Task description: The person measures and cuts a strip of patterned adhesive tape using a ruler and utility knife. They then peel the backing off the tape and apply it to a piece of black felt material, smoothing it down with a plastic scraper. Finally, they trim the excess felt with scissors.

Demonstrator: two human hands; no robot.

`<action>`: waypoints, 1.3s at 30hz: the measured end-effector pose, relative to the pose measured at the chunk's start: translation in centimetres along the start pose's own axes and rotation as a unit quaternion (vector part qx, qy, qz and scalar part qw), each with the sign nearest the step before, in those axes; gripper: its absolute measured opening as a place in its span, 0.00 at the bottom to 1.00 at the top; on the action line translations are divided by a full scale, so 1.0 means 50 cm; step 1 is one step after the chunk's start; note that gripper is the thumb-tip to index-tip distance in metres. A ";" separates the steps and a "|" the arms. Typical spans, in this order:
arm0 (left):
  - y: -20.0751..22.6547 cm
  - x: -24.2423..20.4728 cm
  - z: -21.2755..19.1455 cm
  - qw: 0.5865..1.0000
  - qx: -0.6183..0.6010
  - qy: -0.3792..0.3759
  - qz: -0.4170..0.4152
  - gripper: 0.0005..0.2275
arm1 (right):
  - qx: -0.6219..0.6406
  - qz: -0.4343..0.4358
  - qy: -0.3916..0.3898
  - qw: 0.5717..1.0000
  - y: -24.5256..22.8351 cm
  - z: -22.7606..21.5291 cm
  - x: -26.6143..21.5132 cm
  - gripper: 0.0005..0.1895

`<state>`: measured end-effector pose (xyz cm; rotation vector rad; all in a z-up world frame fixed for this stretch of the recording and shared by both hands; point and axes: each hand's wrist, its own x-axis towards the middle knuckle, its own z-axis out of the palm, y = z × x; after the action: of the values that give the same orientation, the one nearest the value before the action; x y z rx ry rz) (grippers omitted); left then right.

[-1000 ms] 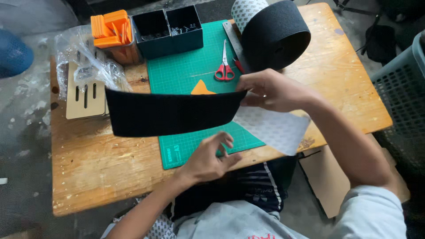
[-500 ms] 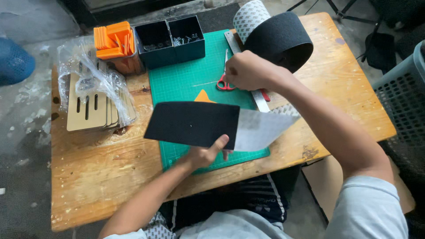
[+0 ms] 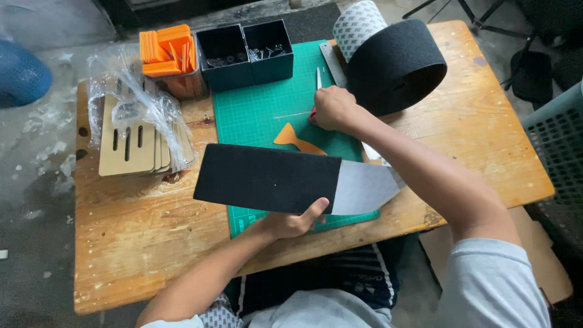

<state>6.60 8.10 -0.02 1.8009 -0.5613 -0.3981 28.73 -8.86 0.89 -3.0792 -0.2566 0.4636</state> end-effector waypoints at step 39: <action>0.099 0.007 -0.073 0.982 -0.050 0.013 -0.179 0.28 | 0.597 -0.150 -0.068 0.786 -0.002 0.068 -0.563 0.20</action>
<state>8.00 9.66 5.77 1.8065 -0.1904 -0.6347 1.17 -13.44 5.83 -1.7231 -0.2859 0.5329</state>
